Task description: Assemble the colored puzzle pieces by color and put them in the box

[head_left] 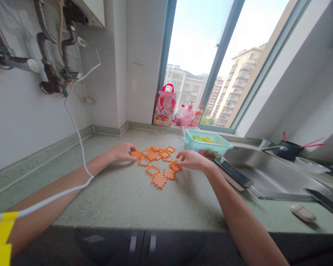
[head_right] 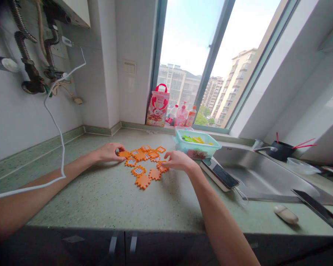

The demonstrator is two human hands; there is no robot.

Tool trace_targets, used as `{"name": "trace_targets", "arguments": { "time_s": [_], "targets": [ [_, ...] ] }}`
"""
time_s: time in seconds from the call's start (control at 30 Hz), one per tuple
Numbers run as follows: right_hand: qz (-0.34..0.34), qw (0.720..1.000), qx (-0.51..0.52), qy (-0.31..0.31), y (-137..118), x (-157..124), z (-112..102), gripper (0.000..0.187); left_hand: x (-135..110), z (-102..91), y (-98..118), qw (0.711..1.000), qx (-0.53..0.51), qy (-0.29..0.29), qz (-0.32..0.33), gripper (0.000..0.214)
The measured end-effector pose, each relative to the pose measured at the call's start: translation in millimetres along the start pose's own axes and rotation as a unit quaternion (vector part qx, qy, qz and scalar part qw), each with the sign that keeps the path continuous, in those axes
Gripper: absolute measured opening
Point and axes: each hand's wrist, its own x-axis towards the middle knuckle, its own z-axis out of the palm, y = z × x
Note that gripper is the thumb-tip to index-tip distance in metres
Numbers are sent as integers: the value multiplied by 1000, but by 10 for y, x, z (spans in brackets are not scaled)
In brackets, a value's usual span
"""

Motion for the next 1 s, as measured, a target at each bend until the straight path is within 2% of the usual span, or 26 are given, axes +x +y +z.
{"name": "trace_targets", "arguments": {
  "time_s": [0.1, 0.17, 0.27, 0.37, 0.47, 0.63, 0.77, 0.87, 1.0],
  "targets": [
    [-15, 1000, -14, -20, -100, -19, 67, 36, -14, -13, 13, 1000, 7, 4, -14, 49],
    [-28, 999, -29, -17, -142, -19, 114, 35, -29, -39, 38, 1000, 1, 15, 1, 50],
    [-38, 998, -52, -5, -176, -20, 148, 33, -63, -76, 117, 998, -44, 17, 41, 53],
    [-20, 998, -52, -7, -178, -22, 138, 32, -108, -71, 231, 990, -95, -14, 106, 52],
    [0, 999, -51, -13, -157, -16, 124, 31, -149, -27, 332, 985, -91, -35, 146, 48],
    [-2, 997, -74, -9, -107, 6, 142, 35, -168, 20, 389, 988, -64, -31, 134, 46],
    [-21, 995, -86, 36, -92, -21, 80, 41, -158, -20, 358, 991, -56, -45, 110, 49],
    [-56, 996, -28, 60, -133, -91, -16, 39, -164, -91, 313, 991, -43, -51, 119, 47],
    [-111, 991, 73, -10, -279, -207, -73, 41, -209, -157, 326, 986, -99, -57, 121, 48]
  ]
}}
